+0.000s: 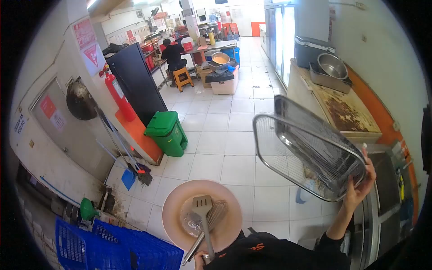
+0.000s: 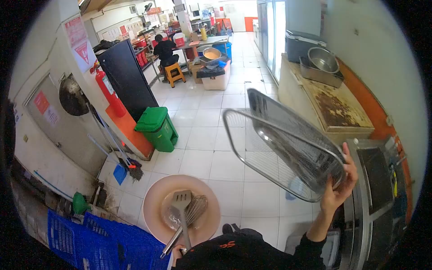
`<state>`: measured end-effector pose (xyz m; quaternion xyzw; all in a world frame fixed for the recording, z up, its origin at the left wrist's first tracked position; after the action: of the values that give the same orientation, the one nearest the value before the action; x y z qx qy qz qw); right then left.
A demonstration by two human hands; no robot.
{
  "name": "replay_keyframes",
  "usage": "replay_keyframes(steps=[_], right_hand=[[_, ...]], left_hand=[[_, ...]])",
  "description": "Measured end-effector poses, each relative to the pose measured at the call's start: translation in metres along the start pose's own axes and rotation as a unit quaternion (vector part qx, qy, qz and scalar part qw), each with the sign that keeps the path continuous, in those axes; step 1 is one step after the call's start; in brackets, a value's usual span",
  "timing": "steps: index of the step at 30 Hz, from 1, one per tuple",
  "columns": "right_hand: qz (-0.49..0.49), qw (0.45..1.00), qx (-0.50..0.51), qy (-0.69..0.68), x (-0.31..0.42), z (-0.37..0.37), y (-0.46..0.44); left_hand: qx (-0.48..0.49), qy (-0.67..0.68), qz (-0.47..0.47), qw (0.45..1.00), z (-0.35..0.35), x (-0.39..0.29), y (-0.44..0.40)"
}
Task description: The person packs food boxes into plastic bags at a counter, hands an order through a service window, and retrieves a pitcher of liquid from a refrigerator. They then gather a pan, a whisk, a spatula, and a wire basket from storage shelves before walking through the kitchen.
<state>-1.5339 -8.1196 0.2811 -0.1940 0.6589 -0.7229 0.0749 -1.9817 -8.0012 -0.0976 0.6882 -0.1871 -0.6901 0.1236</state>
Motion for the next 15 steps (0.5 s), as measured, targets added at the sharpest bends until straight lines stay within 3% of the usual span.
replay_keyframes(steps=[2, 3, 5, 10, 12, 15], right_hand=[[-0.036, 0.996, 0.08, 0.014, -0.024, -0.048, 0.005], [-0.04, 0.995, 0.087, 0.01, -0.036, -0.066, 0.005], [-0.078, 0.961, 0.217, 0.151, -0.073, -0.113, 0.012], [-0.159, 0.938, 0.276, 0.141, -0.179, -0.231, 0.057], [-0.291, 0.919, 0.252, 0.082, -0.246, -0.279, 0.078], [-0.217, 0.919, 0.308, 0.12, -0.317, -0.367, 0.089]], left_hand=[[0.01, 0.137, 0.189, 0.972, -0.024, -0.037, -0.029], [0.004, 0.139, 0.195, 0.971, -0.028, -0.049, -0.052], [0.116, 0.22, 0.344, 0.905, -0.056, -0.06, -0.101], [0.12, 0.198, 0.343, 0.91, -0.094, -0.12, -0.235], [0.136, 0.206, 0.333, 0.91, -0.116, -0.14, -0.293], [0.066, 0.149, 0.27, 0.949, -0.121, -0.145, -0.376]])
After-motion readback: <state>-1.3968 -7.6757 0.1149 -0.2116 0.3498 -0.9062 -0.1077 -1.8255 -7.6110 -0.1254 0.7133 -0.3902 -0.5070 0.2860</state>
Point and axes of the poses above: each hand's wrist, its own y-axis away from the middle knuckle, its own z-axis out of the back of the hand, x = y × z, the point moved 6 cm from there along -y, towards the middle knuckle, and after that the axes turned 9 degrees about z, right-handed, at the moved point
